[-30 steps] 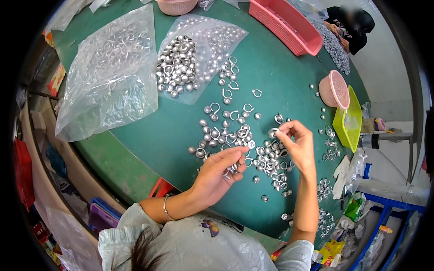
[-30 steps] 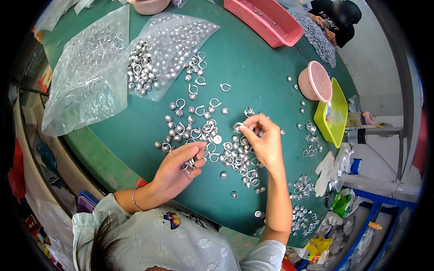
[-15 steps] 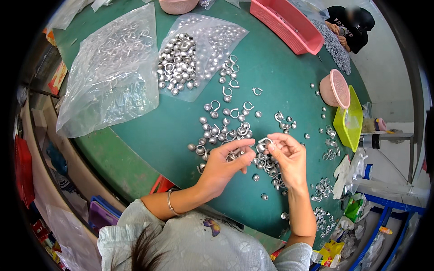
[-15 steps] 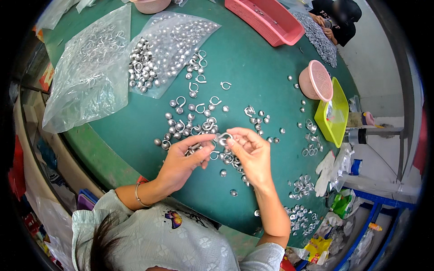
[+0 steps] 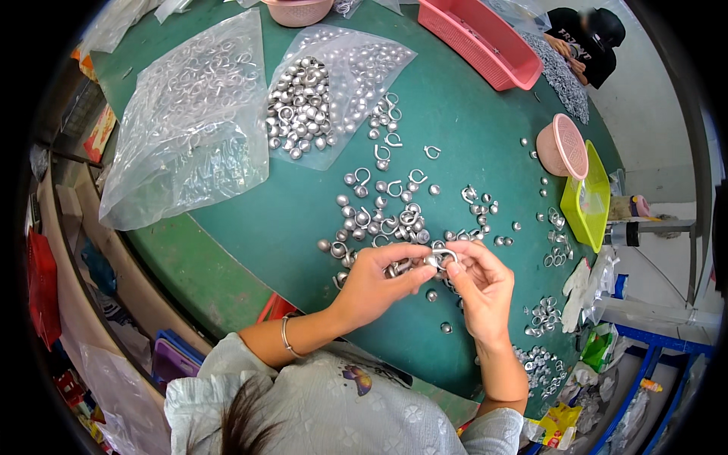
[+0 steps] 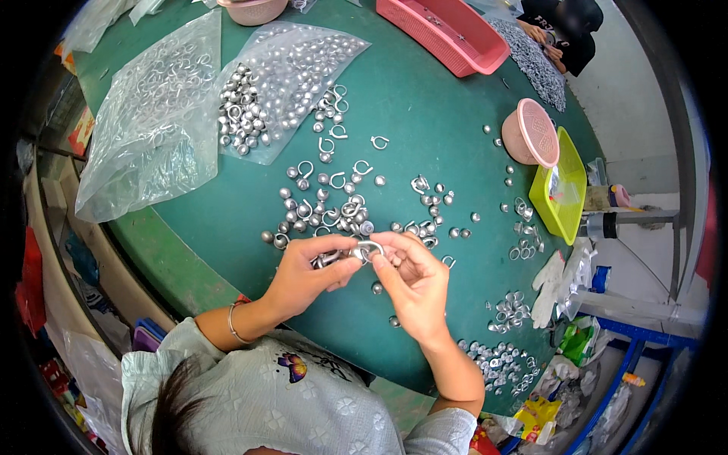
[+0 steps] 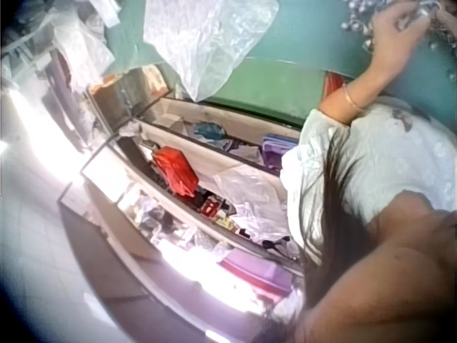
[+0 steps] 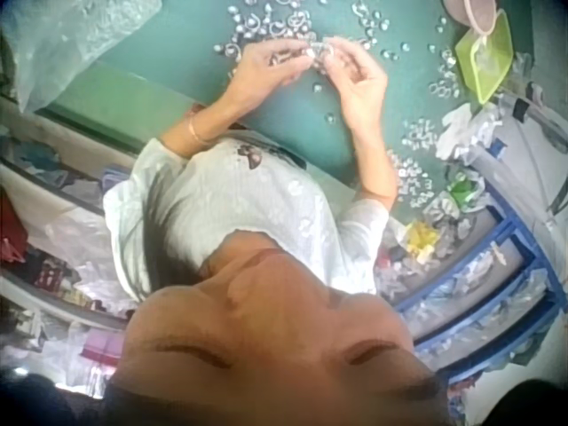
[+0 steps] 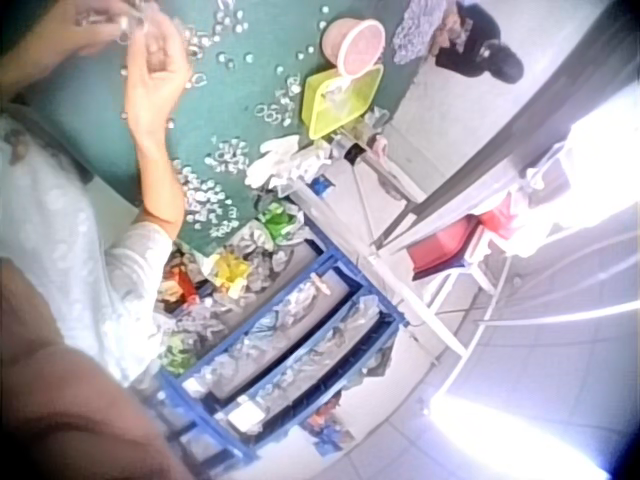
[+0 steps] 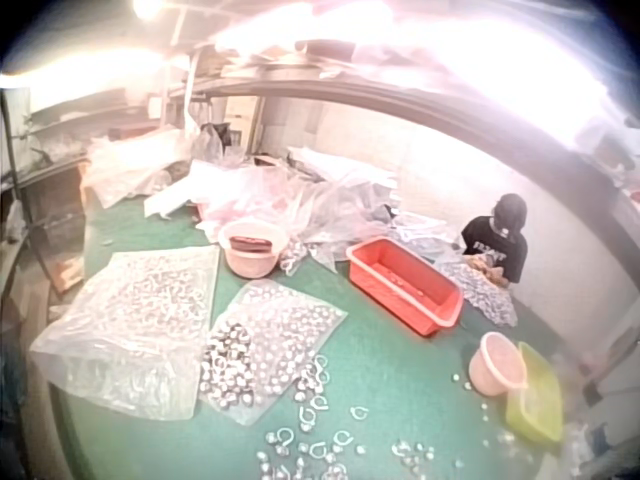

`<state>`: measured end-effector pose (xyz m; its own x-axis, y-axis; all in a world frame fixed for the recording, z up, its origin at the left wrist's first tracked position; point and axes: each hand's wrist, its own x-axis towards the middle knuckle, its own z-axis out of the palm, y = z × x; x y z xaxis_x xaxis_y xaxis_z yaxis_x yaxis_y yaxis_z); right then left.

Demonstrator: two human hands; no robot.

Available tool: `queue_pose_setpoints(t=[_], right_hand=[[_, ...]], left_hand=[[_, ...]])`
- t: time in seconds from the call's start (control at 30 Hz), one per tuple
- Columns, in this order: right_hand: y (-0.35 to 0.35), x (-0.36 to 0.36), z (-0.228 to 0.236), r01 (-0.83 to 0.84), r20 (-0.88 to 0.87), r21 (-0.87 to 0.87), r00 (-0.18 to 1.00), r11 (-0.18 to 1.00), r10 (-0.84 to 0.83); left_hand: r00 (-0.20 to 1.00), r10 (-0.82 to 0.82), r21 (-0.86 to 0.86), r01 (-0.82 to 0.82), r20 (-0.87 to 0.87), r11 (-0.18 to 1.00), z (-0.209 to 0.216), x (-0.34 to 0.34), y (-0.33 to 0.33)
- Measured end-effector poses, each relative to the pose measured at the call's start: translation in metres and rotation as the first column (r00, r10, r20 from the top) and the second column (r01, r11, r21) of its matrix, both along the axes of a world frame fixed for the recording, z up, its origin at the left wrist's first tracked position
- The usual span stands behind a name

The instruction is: The person repeatedly picks up small silver metal rings and spherical beads from a green table, snaps the rings shut around the beads, and places the assembled units into a clear plastic bag. The process is continuous and repetitive throughout the clip.

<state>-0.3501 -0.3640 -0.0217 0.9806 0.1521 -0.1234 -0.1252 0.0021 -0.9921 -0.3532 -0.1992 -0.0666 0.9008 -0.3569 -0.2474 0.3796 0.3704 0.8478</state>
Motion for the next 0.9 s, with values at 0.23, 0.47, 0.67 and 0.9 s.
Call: queue_pose_setpoints(t=[0.23,0.47,0.67,0.9], right_hand=[[0.019,-0.022,0.002,0.123,0.197,-0.078,0.975,0.989,-0.105],[0.018,-0.023,-0.011,0.185,0.479,-0.373,0.878,0.909,0.018],[0.020,-0.020,-0.008,0.146,0.358,-0.173,0.931,0.974,-0.076],[0.023,-0.022,-0.001,0.154,0.302,-0.150,0.948,0.977,-0.103]], left_hand=[[0.990,-0.068,-0.280,0.032,-0.120,0.960,0.000,-0.004,-0.001],[0.929,-0.133,-0.419,-0.024,-0.344,0.908,0.001,-0.006,-0.001],[0.969,-0.067,-0.373,-0.027,-0.237,0.928,-0.001,-0.010,-0.002],[0.919,0.212,0.039,-0.237,0.331,0.971,0.000,-0.011,-0.004]])
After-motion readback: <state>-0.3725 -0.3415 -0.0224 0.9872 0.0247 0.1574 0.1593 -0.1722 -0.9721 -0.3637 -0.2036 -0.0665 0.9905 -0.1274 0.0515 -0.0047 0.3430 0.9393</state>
